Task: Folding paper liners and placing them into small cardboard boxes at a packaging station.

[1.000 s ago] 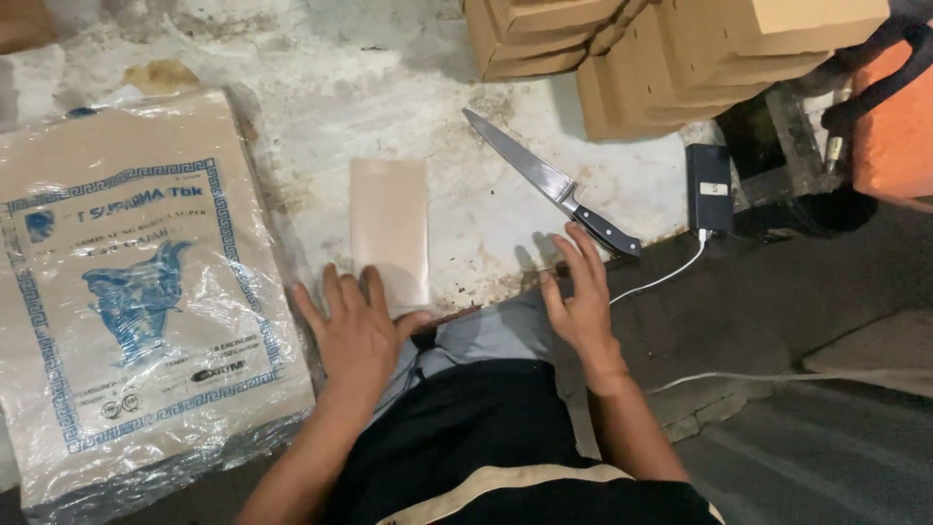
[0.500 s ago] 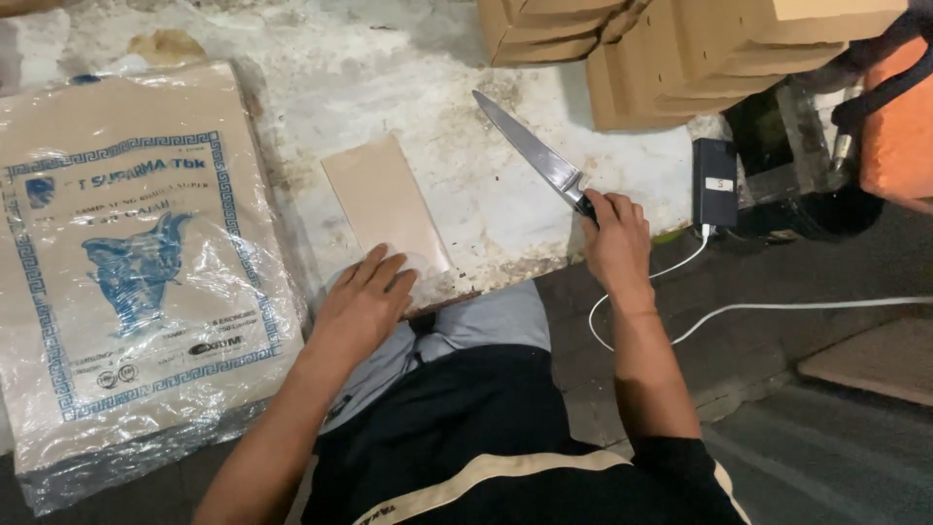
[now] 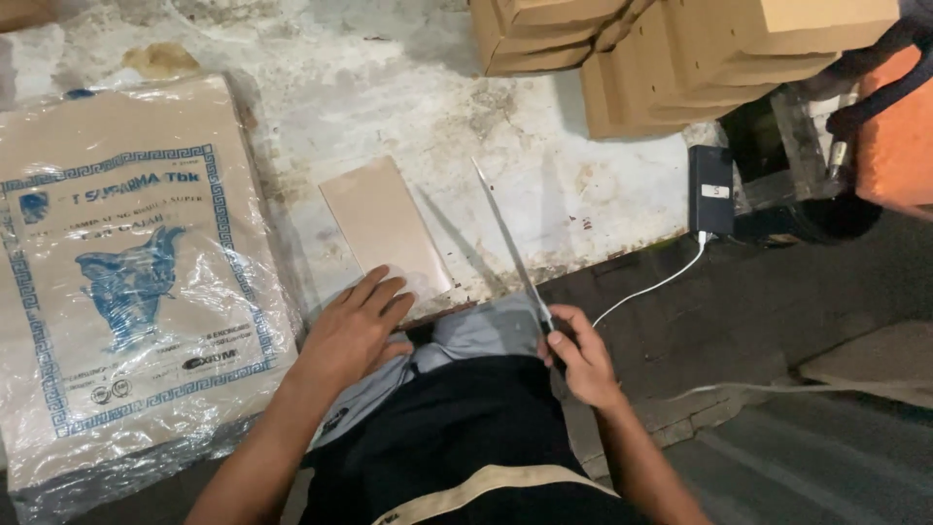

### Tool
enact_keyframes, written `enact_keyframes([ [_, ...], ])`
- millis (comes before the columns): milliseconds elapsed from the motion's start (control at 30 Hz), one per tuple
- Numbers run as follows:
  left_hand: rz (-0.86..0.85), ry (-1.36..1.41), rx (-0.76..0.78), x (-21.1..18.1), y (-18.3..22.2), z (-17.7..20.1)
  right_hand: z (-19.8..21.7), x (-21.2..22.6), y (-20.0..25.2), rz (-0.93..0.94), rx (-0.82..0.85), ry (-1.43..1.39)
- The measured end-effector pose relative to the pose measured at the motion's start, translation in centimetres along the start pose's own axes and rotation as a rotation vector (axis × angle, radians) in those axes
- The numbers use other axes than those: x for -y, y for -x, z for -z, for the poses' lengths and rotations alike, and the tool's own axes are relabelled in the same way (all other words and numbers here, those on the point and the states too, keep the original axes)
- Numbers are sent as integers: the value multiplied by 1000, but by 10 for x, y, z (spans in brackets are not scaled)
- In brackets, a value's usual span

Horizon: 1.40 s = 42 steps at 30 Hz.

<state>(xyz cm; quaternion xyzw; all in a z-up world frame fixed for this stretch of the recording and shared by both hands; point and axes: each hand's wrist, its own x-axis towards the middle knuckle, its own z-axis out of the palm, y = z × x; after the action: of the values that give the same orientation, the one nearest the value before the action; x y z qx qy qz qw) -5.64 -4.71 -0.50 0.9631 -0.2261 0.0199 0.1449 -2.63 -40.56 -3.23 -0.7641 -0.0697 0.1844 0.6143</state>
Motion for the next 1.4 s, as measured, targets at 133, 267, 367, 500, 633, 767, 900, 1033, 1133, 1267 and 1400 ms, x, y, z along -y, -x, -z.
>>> enact_keyframes([
  [133, -68, -37, -111, -5, 10, -7, -22, -27, 14, 43, 74, -353],
  [267, -72, -24, -145, -7, 14, -9, -35, -23, 16, 75, 71, -392],
  [367, -76, -54, -151, -1, 11, -9, -31, -24, 6, 70, 76, -344],
  [500, -87, -10, -125, 1, 5, 5, -23, -15, -2, 98, 52, -290],
  [633, -88, 100, -198, 3, 12, -1, -25, 2, 1, 144, 31, -263],
  [767, 32, 252, -234, 3, 10, 3, -24, -5, 11, 125, 47, -235],
  [900, 156, 261, -409, 8, -6, -3, -20, -7, 25, 159, -5, 33],
  [1033, 242, 489, -458, 18, -32, 6, -7, 14, 37, 236, -125, 478],
  [1133, 239, 588, -417, 30, -43, 0, 3, 4, 55, 229, -176, 621],
  [1267, 233, 658, -389, 32, -51, 13, 2, 17, 69, 233, -175, 695],
  [1400, 203, 665, -351, 32, -55, 17, 0, 15, 76, 225, -181, 754],
])
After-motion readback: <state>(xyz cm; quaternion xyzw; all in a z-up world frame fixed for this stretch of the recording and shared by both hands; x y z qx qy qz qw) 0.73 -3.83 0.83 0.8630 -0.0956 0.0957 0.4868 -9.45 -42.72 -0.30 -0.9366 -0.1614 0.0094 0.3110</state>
